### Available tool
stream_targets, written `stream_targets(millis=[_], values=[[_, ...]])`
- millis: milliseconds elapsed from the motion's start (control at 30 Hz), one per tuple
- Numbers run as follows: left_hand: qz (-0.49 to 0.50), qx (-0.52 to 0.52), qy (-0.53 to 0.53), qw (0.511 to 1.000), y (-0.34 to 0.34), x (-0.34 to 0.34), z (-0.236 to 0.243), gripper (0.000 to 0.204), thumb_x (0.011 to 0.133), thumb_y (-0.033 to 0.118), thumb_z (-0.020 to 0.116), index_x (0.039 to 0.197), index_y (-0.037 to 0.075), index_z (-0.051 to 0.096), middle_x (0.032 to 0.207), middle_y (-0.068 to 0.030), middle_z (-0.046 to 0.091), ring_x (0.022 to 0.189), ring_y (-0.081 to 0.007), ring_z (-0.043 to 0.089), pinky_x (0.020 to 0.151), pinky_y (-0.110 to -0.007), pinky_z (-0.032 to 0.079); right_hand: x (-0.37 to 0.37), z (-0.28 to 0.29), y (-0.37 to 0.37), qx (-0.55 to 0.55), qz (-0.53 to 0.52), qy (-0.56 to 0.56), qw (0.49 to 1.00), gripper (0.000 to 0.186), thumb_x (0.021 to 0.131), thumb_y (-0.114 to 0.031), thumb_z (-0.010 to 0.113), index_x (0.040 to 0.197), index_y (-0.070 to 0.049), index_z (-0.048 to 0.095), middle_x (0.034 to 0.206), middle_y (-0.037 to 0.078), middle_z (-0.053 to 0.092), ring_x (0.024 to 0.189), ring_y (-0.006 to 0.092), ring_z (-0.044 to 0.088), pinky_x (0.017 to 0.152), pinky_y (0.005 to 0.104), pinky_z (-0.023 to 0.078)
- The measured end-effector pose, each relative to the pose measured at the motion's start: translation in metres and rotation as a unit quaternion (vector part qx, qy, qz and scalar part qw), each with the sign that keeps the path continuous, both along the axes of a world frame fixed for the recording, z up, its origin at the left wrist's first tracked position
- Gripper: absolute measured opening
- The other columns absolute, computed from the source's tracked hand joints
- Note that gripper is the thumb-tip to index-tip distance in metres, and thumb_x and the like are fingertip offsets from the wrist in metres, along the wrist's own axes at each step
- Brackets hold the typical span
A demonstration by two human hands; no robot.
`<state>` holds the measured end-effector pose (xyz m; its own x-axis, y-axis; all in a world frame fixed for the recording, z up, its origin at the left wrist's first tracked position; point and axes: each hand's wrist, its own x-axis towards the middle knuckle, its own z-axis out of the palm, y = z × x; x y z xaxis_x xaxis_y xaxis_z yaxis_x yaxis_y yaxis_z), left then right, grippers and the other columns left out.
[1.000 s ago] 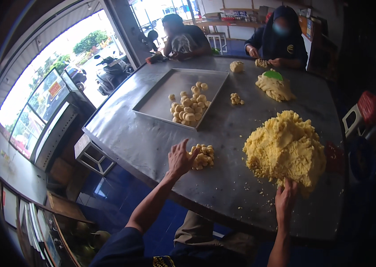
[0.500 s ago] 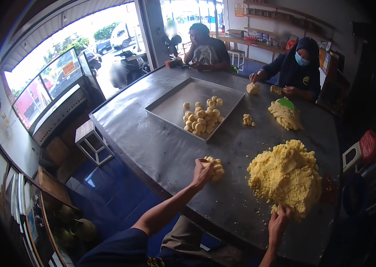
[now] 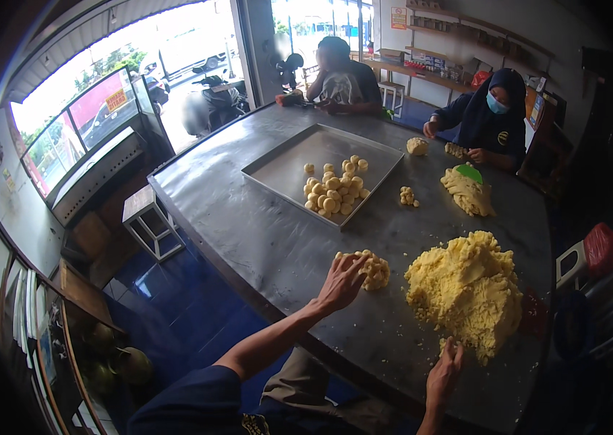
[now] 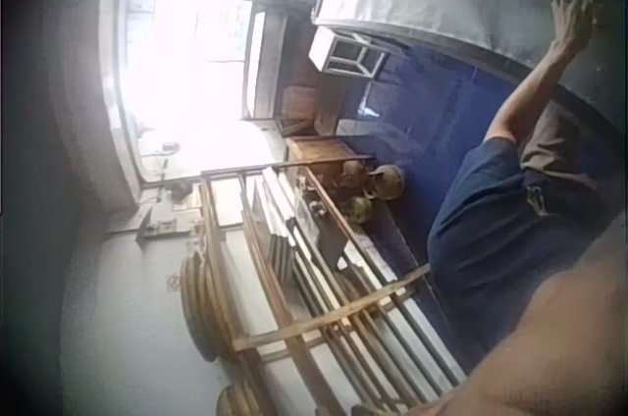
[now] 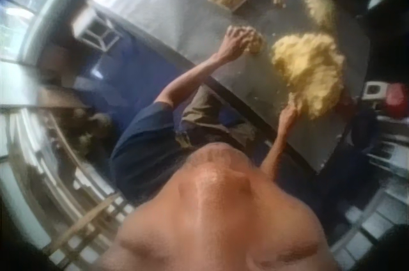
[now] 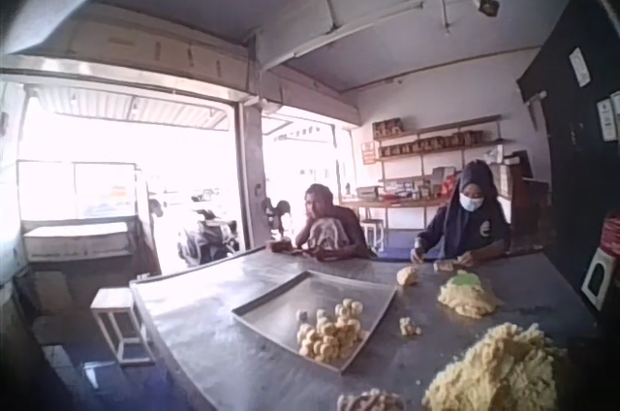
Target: The person portioned pieces of dough by hand from a larger pile on a metal table and shaped them into small round balls.
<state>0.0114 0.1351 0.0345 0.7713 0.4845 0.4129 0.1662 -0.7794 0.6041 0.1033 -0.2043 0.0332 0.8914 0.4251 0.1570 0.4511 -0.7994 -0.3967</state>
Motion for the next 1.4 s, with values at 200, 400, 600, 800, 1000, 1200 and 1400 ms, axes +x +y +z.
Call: stream_targets(millis=[200,400,600,800,1000,1200,1400], values=[[-0.091,0.130,0.023,0.987,0.007,0.035,0.008,0.050,0.094,0.021,0.059,0.141,0.010,0.046,0.146,-0.0140,0.045,0.135,-0.0365,0.037,0.114,-0.050,0.027,0.022,-0.005,-0.003,0.105,0.010,0.024,0.994,0.038,0.091,-0.002,0.062,0.129,0.000,0.061,0.126,0.021,0.059,0.110,0.0384,0.061,0.091,0.0434,0.052],[-0.171,0.100,0.092,0.976,0.005,0.054,0.029,0.035,0.092,0.022,0.061,0.124,0.010,0.054,0.117,-0.0070,0.059,0.122,-0.0257,0.051,0.106,-0.045,0.033,0.026,-0.009,-0.002,0.114,0.045,-0.013,0.992,0.037,0.082,0.001,0.068,0.118,0.003,0.067,0.106,0.021,0.065,0.099,0.0380,0.063,0.082,0.0428,0.053],[-0.074,0.043,-0.114,0.990,-0.004,0.033,0.028,0.017,0.090,0.019,0.064,0.103,0.007,0.064,0.100,-0.0078,0.062,0.093,-0.0279,0.061,0.082,-0.040,0.049,0.030,0.011,-0.005,-0.003,0.096,0.001,0.995,0.040,0.081,0.002,0.070,0.120,0.004,0.066,0.106,0.020,0.060,0.098,0.0371,0.062,0.081,0.0421,0.052],[-0.025,-0.093,-0.056,0.994,0.004,0.005,0.032,0.036,0.090,0.013,0.067,0.126,0.012,0.064,0.119,-0.0111,0.059,0.096,-0.0267,0.062,0.091,-0.038,0.050,0.021,-0.001,-0.017,0.014,0.011,-0.001,1.000,0.046,0.091,0.000,0.060,0.136,0.003,0.052,0.136,0.025,0.046,0.115,0.0418,0.056,0.097,0.0470,0.047],[-0.157,0.114,-0.016,0.981,0.005,0.034,0.017,0.045,0.089,0.004,0.059,0.133,0.013,0.057,0.134,-0.0063,0.056,0.113,-0.0270,0.053,0.100,-0.040,0.042,-0.016,-0.005,-0.009,-0.020,0.037,-0.075,0.996,0.044,0.094,0.004,0.052,0.138,0.000,0.053,0.134,0.026,0.050,0.114,0.0425,0.057,0.098,0.0487,0.045],[-0.212,0.055,0.012,0.976,0.000,0.051,0.023,0.023,0.090,0.011,0.062,0.111,0.006,0.056,0.112,-0.0096,0.063,0.105,-0.0271,0.058,0.089,-0.040,0.048,0.001,0.019,-0.008,0.060,0.016,-0.004,0.998,0.043,0.091,0.004,0.059,0.133,0.002,0.057,0.118,0.022,0.060,0.105,0.0402,0.061,0.087,0.0454,0.051],[-0.022,-0.338,-0.212,0.917,0.015,0.039,0.011,0.021,0.098,0.020,0.061,0.112,0.005,0.056,0.094,-0.0080,0.067,0.081,-0.0164,0.067,0.069,-0.031,0.054,0.021,-0.001,-0.004,0.074,0.080,-0.066,0.992,0.032,0.087,0.003,0.064,0.119,0.004,0.066,0.105,0.020,0.063,0.096,0.0378,0.063,0.080,0.0430,0.052]])
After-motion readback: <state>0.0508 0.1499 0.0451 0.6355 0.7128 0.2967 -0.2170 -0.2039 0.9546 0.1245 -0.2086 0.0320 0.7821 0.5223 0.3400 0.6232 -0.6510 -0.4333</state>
